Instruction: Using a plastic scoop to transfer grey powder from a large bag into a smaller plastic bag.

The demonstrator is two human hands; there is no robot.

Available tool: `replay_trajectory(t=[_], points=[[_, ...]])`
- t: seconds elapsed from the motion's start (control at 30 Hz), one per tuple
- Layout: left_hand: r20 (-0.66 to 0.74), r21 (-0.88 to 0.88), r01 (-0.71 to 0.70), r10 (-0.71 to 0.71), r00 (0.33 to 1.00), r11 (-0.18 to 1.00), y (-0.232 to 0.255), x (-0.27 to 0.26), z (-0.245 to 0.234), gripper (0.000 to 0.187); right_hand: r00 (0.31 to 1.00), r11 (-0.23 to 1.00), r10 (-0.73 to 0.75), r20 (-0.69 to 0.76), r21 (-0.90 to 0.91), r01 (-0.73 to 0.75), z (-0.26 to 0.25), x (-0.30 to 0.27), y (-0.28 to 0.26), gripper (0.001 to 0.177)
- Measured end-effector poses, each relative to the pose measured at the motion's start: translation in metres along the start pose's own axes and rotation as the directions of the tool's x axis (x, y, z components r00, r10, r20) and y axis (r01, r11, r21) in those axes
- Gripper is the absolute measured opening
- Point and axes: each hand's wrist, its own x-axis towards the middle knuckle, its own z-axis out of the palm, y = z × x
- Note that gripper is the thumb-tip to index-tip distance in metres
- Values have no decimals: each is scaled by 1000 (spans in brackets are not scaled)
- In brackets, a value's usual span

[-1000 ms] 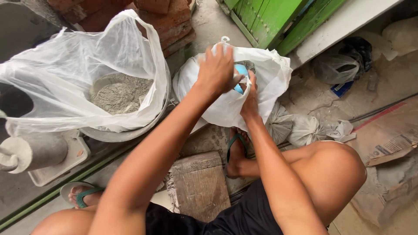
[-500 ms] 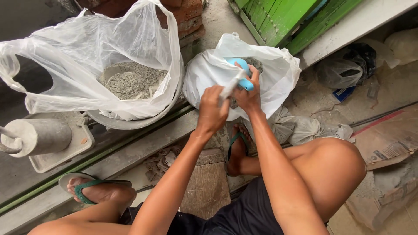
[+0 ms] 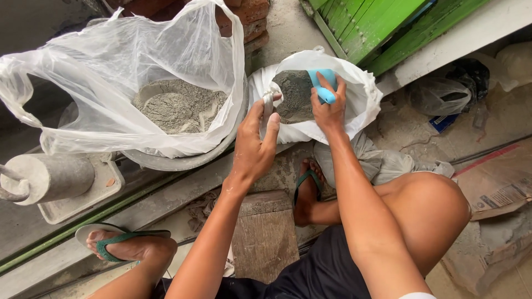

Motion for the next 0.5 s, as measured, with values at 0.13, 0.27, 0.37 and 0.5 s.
replay_trajectory(t=[0.13,0.27,0.37,0.5], points=[[52,21,-48,47,998,999,0,3,0,34,994,993,-55,95,109,44,-2,5,-31,41],[87,6,-42,41,995,999,-1,3,-2,35,989,987,-69,132,156,48,-6,12,-39,40],[111,-22,-34,36,993,999,1,2,-3,37,984,982,-80,162,181,50,-11,14,-44,39],[133,-19,-3,6,991,1000,4,0,-7,39,982,969,-58,179,246,13,-3,18,-36,40]])
